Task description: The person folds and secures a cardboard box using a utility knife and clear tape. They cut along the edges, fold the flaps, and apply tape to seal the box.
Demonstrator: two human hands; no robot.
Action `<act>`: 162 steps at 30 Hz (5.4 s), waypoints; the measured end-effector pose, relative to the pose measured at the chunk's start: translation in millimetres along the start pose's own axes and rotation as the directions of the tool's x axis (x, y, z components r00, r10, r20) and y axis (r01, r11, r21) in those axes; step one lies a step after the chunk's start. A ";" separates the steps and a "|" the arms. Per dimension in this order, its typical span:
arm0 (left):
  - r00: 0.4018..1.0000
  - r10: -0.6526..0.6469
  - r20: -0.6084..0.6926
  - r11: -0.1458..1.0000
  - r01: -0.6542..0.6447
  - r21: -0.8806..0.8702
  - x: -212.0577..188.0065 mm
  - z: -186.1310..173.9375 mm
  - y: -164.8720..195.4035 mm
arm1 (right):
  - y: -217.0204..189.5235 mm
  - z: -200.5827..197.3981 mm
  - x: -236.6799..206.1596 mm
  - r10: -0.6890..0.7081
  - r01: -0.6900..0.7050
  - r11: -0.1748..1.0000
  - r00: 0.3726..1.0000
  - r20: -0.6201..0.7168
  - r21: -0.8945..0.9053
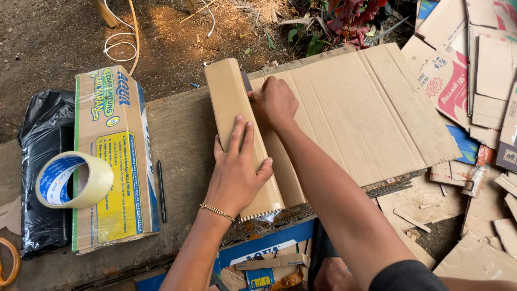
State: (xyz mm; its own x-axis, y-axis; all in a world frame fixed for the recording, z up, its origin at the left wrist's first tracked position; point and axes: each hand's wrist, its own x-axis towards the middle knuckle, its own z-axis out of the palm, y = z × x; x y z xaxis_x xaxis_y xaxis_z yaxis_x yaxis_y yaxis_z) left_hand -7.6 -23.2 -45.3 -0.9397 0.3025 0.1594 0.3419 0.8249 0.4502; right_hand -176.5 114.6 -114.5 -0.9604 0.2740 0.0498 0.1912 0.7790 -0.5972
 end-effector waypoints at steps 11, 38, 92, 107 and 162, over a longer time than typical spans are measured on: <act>0.997 -0.048 0.056 0.999 0.048 -0.005 1.5 -6.1 4.3 | 16.1 -45.8 -3.4 -0.315 0.221 0.743 0.948 0.038 0.632; 0.999 0.021 -0.046 1.000 -0.021 0.005 -2.3 0.7 -1.7 | -73.7 -179.6 -131.7 -0.888 0.890 0.433 0.394 -0.237 -0.143; 0.945 -0.169 -0.280 0.573 -0.137 -0.808 -15.8 28.8 -20.4 | 29.5 -53.7 -172.3 -0.486 -0.158 0.395 0.800 0.352 0.905; 0.957 -0.193 -0.216 0.125 -0.194 -0.973 -40.7 53.9 -25.8 | 22.0 -53.6 -175.9 -0.414 -0.097 0.405 0.867 0.277 0.909; 0.945 -0.275 -0.177 -0.042 -0.196 -0.980 -52.0 68.3 -19.4 | 29.0 -43.8 -186.6 -0.373 -0.084 0.307 0.906 0.201 0.948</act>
State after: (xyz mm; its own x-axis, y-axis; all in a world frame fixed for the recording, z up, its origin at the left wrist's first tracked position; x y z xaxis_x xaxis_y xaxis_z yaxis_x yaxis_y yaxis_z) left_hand 34.9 -22.3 -122.3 -0.9829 -0.0257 0.1821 0.1648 -0.5618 0.8107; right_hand 17.1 110.7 -106.1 -0.9820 -0.1559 0.1070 -0.0526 -0.3185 -0.9465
